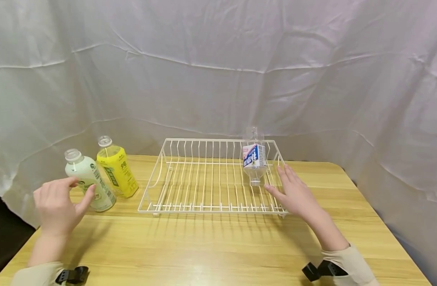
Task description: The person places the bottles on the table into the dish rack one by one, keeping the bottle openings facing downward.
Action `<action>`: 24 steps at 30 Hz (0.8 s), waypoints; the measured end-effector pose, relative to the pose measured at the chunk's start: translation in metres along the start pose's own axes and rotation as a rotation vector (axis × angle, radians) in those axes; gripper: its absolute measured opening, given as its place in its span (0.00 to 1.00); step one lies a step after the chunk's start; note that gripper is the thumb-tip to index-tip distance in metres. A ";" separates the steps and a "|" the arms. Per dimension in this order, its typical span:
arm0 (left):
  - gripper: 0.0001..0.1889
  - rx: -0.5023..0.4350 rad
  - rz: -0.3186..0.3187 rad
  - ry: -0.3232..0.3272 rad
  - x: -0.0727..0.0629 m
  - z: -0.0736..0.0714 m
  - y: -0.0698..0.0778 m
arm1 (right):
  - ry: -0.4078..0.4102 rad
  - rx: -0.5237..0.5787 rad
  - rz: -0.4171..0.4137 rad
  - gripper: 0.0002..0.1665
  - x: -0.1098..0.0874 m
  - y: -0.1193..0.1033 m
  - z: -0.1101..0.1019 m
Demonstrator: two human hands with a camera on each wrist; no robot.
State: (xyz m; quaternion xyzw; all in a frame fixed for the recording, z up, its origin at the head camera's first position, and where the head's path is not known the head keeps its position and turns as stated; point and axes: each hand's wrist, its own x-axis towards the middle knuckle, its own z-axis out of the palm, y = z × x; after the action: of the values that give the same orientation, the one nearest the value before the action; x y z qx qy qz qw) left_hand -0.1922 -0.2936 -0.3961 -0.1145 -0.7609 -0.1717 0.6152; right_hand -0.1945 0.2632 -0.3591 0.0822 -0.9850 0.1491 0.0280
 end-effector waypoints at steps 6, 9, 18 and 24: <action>0.39 -0.002 -0.322 -0.209 -0.017 -0.014 -0.023 | -0.005 0.005 0.004 0.54 0.000 0.000 0.000; 0.34 -0.041 -0.582 -0.316 -0.022 -0.014 -0.028 | -0.007 0.010 0.004 0.53 -0.001 -0.001 -0.001; 0.44 -0.267 -0.909 -0.738 -0.035 -0.010 -0.043 | -0.014 0.017 0.003 0.53 -0.001 0.000 -0.001; 0.45 -0.391 -0.879 -1.007 -0.043 -0.003 -0.047 | -0.015 0.018 0.003 0.54 -0.001 0.000 -0.001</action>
State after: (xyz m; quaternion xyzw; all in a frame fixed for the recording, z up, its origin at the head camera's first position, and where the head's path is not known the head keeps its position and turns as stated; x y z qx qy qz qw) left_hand -0.1983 -0.3359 -0.4433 0.0296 -0.8846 -0.4646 0.0292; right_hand -0.1936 0.2640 -0.3584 0.0819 -0.9839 0.1574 0.0195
